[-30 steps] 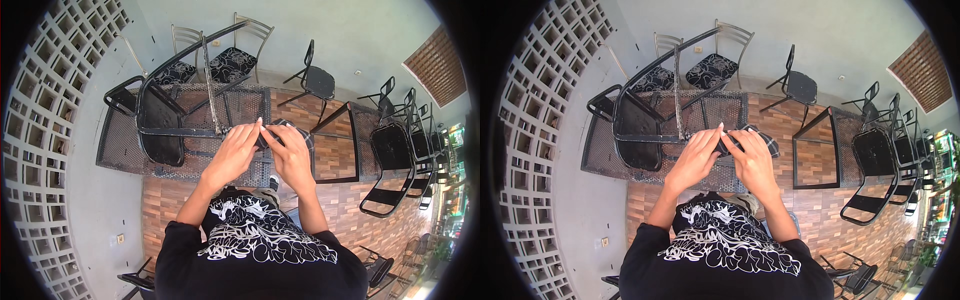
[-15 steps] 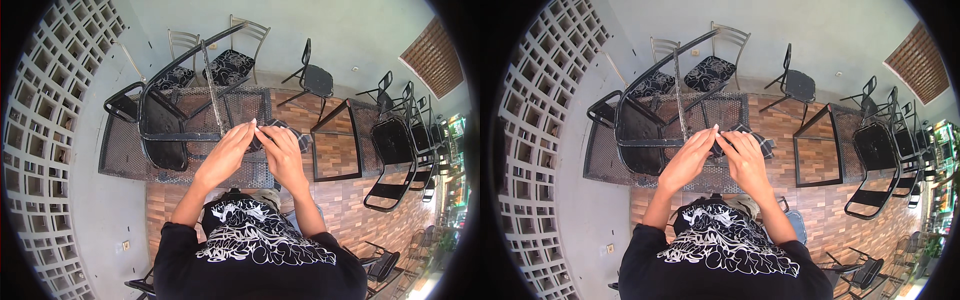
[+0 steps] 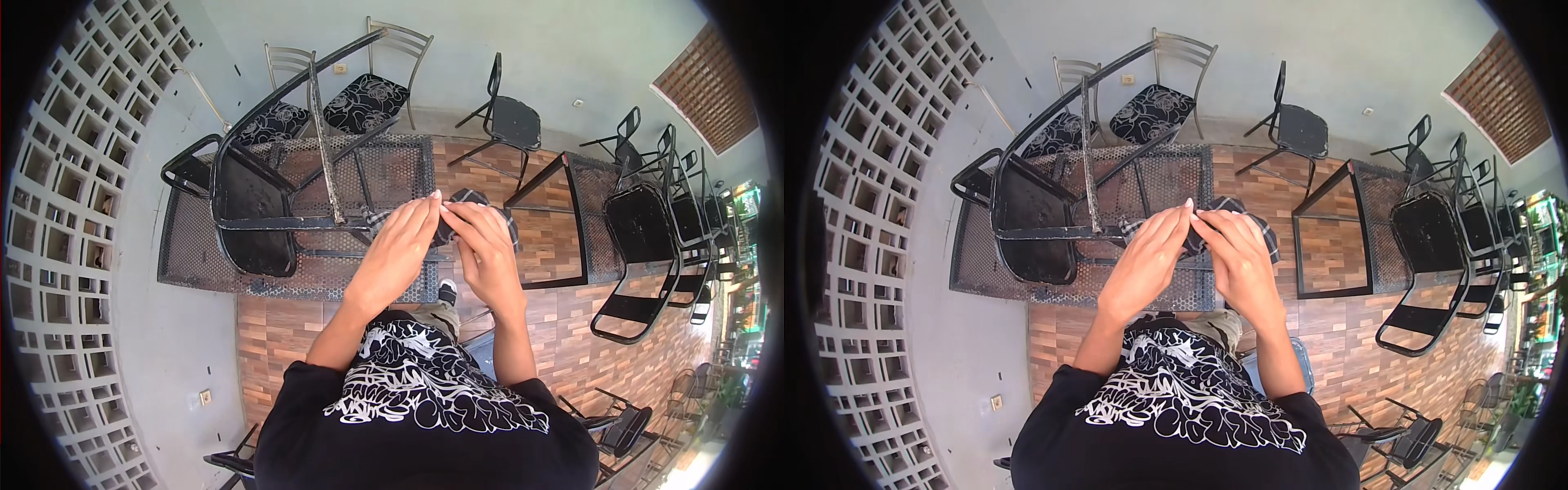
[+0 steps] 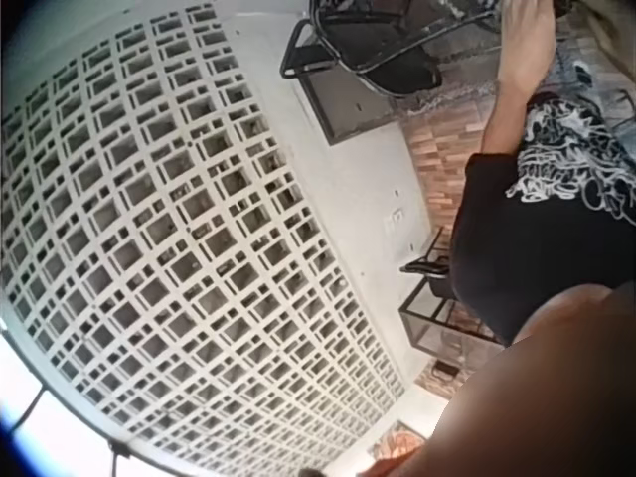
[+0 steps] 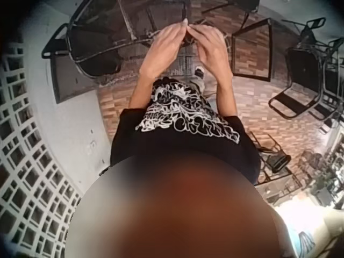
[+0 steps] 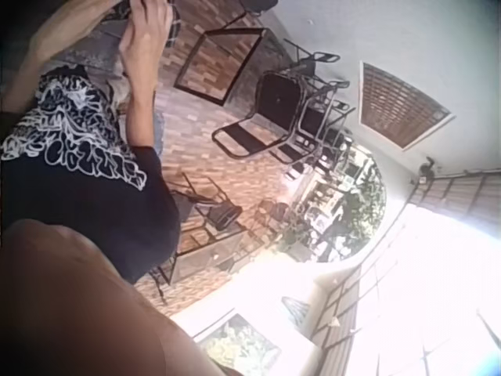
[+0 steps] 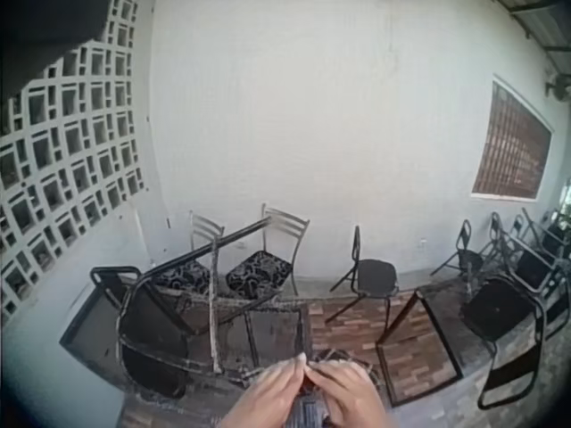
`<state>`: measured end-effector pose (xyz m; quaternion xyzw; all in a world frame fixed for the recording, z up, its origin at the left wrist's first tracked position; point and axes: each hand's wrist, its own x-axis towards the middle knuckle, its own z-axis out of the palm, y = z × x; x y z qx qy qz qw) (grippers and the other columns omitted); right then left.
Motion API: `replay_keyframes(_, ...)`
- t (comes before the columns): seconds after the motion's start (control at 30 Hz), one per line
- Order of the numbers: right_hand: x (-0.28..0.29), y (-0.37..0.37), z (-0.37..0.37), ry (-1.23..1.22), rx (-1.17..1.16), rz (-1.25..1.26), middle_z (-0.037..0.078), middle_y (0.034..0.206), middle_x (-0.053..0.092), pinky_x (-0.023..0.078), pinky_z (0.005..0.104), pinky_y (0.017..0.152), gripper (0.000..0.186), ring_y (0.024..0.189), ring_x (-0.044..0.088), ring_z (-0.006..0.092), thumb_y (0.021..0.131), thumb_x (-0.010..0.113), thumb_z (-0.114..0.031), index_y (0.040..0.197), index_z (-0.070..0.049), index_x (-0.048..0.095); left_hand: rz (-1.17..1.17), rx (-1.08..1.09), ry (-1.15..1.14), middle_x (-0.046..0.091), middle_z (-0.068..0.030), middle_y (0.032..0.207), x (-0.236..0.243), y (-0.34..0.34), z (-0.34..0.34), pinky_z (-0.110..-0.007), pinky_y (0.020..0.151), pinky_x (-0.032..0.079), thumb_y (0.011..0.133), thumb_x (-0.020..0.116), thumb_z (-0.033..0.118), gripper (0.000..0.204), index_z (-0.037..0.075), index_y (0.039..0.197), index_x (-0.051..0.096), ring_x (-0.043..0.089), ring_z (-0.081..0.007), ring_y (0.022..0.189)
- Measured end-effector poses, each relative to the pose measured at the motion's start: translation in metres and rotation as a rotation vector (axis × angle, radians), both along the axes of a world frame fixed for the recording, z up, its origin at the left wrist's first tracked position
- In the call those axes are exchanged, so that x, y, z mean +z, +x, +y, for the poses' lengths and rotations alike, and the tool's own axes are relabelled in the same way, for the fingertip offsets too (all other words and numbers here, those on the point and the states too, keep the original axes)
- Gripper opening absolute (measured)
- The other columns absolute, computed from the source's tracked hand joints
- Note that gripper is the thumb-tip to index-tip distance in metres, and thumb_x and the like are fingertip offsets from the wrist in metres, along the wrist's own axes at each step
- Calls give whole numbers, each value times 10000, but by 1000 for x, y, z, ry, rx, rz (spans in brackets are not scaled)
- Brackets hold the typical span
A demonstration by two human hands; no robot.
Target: Repairing a metal chair by wrapping tape or protective material around its frame.
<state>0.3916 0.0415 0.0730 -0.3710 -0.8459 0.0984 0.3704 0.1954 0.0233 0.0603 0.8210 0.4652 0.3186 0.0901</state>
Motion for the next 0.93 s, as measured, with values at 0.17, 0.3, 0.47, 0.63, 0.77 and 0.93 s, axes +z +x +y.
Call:
replay_keyframes(0.17, -3, 4, 0, 18, -1, 4, 139, 1311, 703, 474, 504, 1114, 470, 1229, 660, 348, 868, 675, 72, 1327, -20, 717, 10, 13, 18, 581, -268, 1445, -1, 5, -2, -484, 1181, 451, 898, 584, -79, 711, -139, 1577, 379, 565, -399, 1355)
replay_keyframes(0.3, -3, 0, -2, 50, -11, -51, 137, 1324, 698, 474, 509, 1114, 513, 1227, 658, 346, 850, 676, 67, 1352, -32, 715, -44, 3, 59, 594, -263, 1408, -10, 0, -2, -492, 1151, 462, 905, 607, -78, 701, -138, 1571, 396, 579, -403, 1315)
replay_keyframes(0.47, -6, -14, -3, 75, -2, -85, 136, 1345, 689, 466, 511, 1123, 555, 1241, 648, 343, 829, 668, 64, 1372, -42, 708, -42, 23, 78, 598, -259, 1391, -13, -13, -6, -490, 1136, 468, 914, 623, -70, 687, -140, 1563, 408, 584, -405, 1297)
replay_keyframes(0.63, -13, -36, -5, 86, 5, -98, 135, 1365, 682, 456, 514, 1137, 595, 1273, 632, 338, 815, 664, 50, 1401, -46, 691, -63, 28, 42, 593, -253, 1406, -16, -36, -9, -488, 1130, 469, 895, 672, -64, 741, -117, 1581, 397, 568, -411, 1313)
replay_keyframes(0.77, -18, -54, -4, 107, 25, -107, 140, 1372, 682, 458, 515, 1140, 599, 1274, 632, 345, 800, 669, 46, 1394, -25, 689, -89, 14, -28, 591, -247, 1408, -16, -56, -11, -488, 1141, 460, 879, 686, -85, 771, -109, 1590, 388, 560, -418, 1322)
replay_keyframes(0.93, -20, -54, -5, 76, 33, -90, 141, 1395, 672, 447, 525, 1163, 593, 1296, 623, 346, 809, 670, 34, 1399, -23, 683, -86, -12, 5, 584, -252, 1418, -20, -59, -9, -484, 1151, 458, 879, 690, -80, 775, -107, 1592, 387, 554, -415, 1334)
